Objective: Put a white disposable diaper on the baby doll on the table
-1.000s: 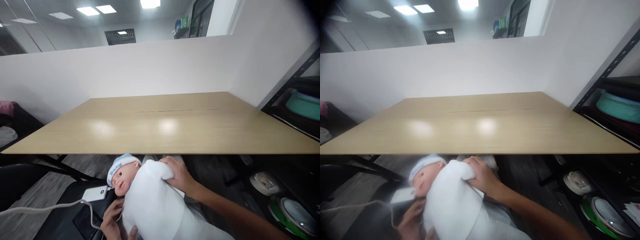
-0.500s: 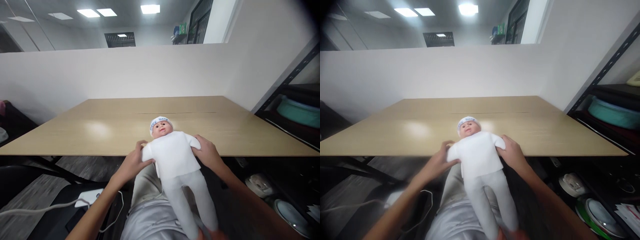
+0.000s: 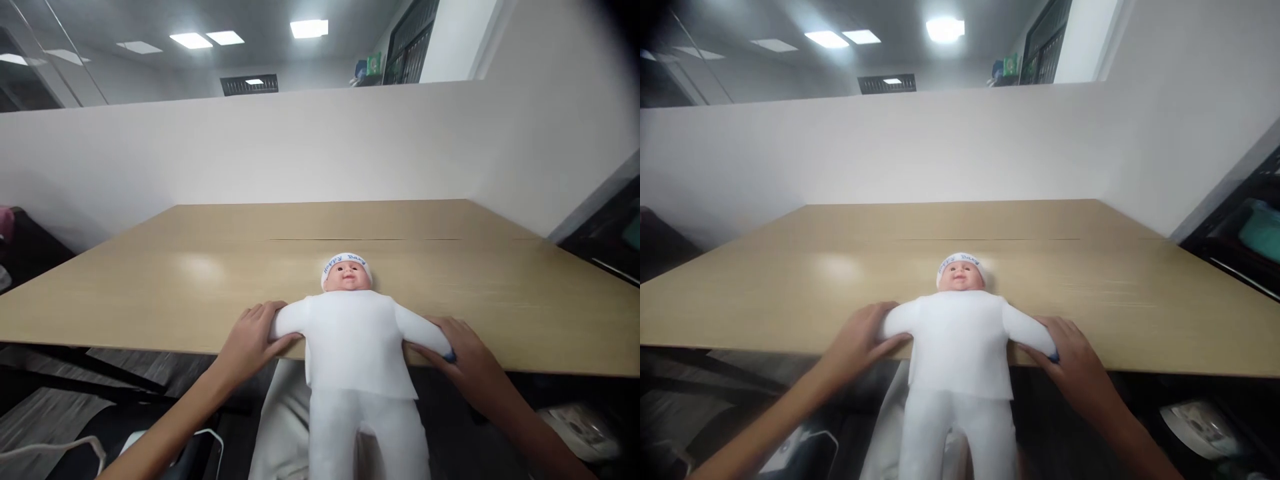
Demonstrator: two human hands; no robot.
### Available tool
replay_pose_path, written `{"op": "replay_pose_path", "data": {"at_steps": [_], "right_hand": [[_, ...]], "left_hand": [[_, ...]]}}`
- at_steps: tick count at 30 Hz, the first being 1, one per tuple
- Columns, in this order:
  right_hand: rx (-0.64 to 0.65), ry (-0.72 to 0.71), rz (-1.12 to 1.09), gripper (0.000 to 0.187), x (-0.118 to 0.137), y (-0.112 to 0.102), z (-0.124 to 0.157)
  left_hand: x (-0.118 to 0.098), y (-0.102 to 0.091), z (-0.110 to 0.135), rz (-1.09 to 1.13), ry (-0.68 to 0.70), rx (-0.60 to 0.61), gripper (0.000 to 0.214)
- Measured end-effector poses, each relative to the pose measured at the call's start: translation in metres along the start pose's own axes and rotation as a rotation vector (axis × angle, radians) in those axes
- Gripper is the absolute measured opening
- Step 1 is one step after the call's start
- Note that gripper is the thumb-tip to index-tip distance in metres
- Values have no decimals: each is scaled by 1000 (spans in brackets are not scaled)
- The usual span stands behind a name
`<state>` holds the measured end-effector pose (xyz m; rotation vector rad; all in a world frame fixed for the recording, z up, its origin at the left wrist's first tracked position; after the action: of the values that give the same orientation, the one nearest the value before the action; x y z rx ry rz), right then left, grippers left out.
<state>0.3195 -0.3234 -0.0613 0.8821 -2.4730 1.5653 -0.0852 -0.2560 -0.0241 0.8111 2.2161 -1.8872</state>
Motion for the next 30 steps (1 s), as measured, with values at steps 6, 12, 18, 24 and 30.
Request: {"op": "replay_pose_path", "data": {"at_steps": [6,12,18,24,30], "right_hand": [[63,8,-64,39,-24,17,-44],[117,-38,-43,36,-52,39,-120],[81,-62,18,28,-84,62,-182],[2,-170,133,30,-118,83,-249],[-71,-127,299,50,-152,97,-293]], "left_hand": [[29,16,-49,-69,13,-22,56],[56,26,-125,-53,4,-21,61],[73,32,-192,-31,-10,-33,62],[77,38,-256,-123,22,-202,61],[94,47,-300,-157,-90,-346,59]]}}
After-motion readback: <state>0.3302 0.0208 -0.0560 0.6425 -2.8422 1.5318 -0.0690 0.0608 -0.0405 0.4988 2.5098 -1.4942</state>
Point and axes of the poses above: each hand's wrist, its own z-axis away from the middle knuckle, its own y-axis out of the palm, x = y × z, the point moved 5 cm from there along -z, towards the middle knuckle, and after that the axes turned 12 degrees about -y, right-handed, at the moved point
